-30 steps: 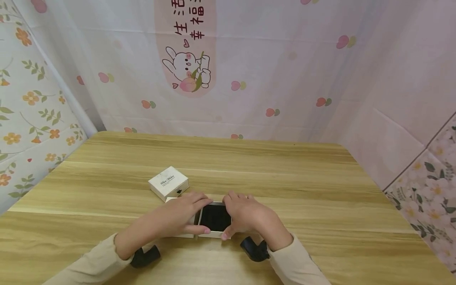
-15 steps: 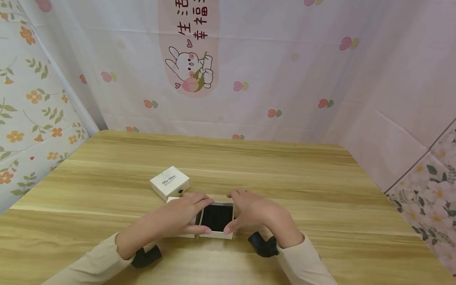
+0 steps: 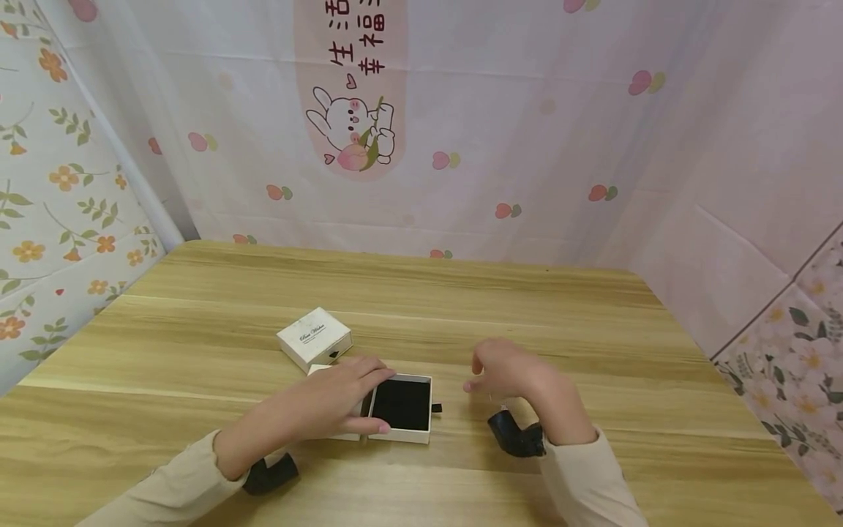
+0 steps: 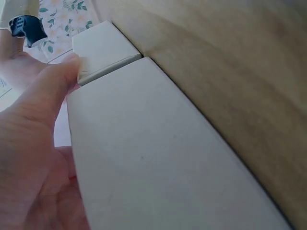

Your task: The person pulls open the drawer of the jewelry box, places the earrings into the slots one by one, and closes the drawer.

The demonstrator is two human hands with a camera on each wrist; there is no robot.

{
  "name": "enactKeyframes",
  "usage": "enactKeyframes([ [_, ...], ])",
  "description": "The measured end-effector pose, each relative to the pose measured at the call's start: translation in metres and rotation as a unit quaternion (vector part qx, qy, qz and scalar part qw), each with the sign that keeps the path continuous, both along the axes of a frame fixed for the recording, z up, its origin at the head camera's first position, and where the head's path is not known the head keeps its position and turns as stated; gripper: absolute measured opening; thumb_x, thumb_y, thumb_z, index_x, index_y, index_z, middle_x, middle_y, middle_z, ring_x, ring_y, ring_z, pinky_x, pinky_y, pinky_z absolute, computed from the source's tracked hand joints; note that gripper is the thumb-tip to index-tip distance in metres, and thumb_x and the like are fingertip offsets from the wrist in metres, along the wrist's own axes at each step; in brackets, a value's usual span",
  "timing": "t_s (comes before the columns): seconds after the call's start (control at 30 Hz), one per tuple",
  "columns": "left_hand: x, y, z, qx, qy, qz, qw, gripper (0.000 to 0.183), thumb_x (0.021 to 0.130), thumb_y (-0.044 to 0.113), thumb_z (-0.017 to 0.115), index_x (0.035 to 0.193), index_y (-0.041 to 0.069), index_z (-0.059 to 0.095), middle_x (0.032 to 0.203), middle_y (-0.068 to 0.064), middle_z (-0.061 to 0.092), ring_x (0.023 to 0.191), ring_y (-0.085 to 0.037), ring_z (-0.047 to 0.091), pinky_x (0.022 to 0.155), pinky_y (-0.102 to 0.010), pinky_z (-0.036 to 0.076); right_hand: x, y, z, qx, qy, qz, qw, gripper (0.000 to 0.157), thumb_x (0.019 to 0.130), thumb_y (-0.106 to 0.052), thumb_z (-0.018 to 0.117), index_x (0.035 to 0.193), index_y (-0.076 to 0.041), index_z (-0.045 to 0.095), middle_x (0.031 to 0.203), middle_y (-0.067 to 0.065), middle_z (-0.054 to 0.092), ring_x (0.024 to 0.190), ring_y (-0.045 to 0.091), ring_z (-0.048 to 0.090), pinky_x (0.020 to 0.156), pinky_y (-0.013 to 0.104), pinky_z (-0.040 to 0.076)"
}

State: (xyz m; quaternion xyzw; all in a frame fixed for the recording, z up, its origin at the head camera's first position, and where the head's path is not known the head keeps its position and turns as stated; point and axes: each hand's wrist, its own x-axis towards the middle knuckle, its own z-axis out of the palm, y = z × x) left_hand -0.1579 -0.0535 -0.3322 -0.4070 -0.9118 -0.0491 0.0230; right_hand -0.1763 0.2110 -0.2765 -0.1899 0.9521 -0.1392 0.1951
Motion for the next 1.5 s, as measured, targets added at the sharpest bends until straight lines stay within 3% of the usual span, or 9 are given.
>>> enactKeyframes([
  [0.17, 0.0, 0.0, 0.0, 0.0, 0.008, -0.002, 1.0, 0.069, 0.087, 0.056, 0.051, 0.132, 0.003, 0.049, 0.127, -0.007, 0.053, 0.119, -0.02, 0.049, 0.1, -0.033, 0.041, -0.006, 0.01, -0.006, 0.024, 0.01, -0.006, 1.0, 0.016, 0.084, -0.019, 0.067, 0.079, -0.003, 0.065, 0.077, 0.001, 0.061, 0.066, 0.013, 0.05, 0.057, 0.028, 0.042],
  [0.23, 0.0, -0.001, 0.0, -0.001, 0.011, -0.003, 0.9999, 0.069, 0.087, 0.057, 0.051, 0.132, 0.003, 0.049, 0.127, -0.007, 0.053, 0.119, -0.02, 0.049, 0.101, -0.033, 0.041, -0.009, 0.012, -0.01, 0.032, 0.005, -0.013, 0.999, 0.019, 0.083, -0.018, 0.067, 0.071, -0.004, 0.064, 0.064, -0.003, 0.053, 0.057, 0.01, 0.041, 0.052, 0.024, 0.036],
  [0.63, 0.0, -0.001, -0.001, -0.005, 0.012, 0.0, 0.9999, 0.069, 0.088, 0.057, 0.05, 0.132, 0.005, 0.049, 0.127, -0.006, 0.052, 0.119, -0.019, 0.049, 0.1, -0.033, 0.042, -0.016, 0.015, -0.024, 0.028, -0.028, -0.041, 0.998, 0.032, 0.084, -0.015, 0.066, 0.055, -0.011, 0.054, 0.051, -0.01, 0.021, 0.05, 0.006, 0.015, 0.05, 0.022, 0.019],
  [0.9, 0.0, 0.0, -0.001, -0.004, 0.013, -0.001, 0.9999, 0.069, 0.088, 0.057, 0.05, 0.132, 0.004, 0.048, 0.128, -0.007, 0.052, 0.12, -0.02, 0.049, 0.102, -0.034, 0.04, -0.016, 0.016, -0.027, 0.039, -0.024, -0.04, 0.998, 0.026, 0.083, -0.015, 0.065, 0.059, -0.01, 0.055, 0.056, -0.008, 0.029, 0.053, 0.008, 0.024, 0.052, 0.023, 0.024],
  [1.13, 0.001, -0.001, -0.001, -0.007, 0.011, 0.0, 0.9999, 0.069, 0.088, 0.058, 0.049, 0.133, 0.005, 0.048, 0.128, -0.006, 0.052, 0.121, -0.02, 0.048, 0.102, -0.034, 0.039, -0.016, 0.015, -0.027, 0.03, -0.029, -0.044, 0.998, 0.043, 0.083, -0.015, 0.065, 0.051, -0.019, 0.037, 0.052, -0.01, 0.018, 0.05, 0.006, 0.014, 0.05, 0.022, 0.017],
  [1.4, 0.001, -0.001, -0.001, -0.002, 0.016, -0.006, 0.9998, 0.068, 0.088, 0.057, 0.05, 0.131, 0.004, 0.05, 0.126, -0.006, 0.053, 0.12, -0.02, 0.048, 0.102, -0.033, 0.039, -0.016, 0.015, -0.026, 0.036, -0.023, -0.038, 0.998, 0.045, 0.082, -0.016, 0.066, 0.051, -0.018, 0.034, 0.052, -0.009, 0.018, 0.05, 0.006, 0.015, 0.049, 0.021, 0.017],
  [1.5, 0.0, -0.001, -0.001, -0.003, 0.015, -0.006, 0.9999, 0.069, 0.088, 0.057, 0.049, 0.132, 0.004, 0.049, 0.127, -0.006, 0.053, 0.121, -0.02, 0.048, 0.102, -0.034, 0.039, -0.015, 0.015, -0.025, 0.04, -0.019, -0.037, 0.998, 0.036, 0.082, -0.016, 0.067, 0.055, -0.014, 0.042, 0.055, -0.008, 0.025, 0.051, 0.008, 0.021, 0.05, 0.022, 0.02],
])
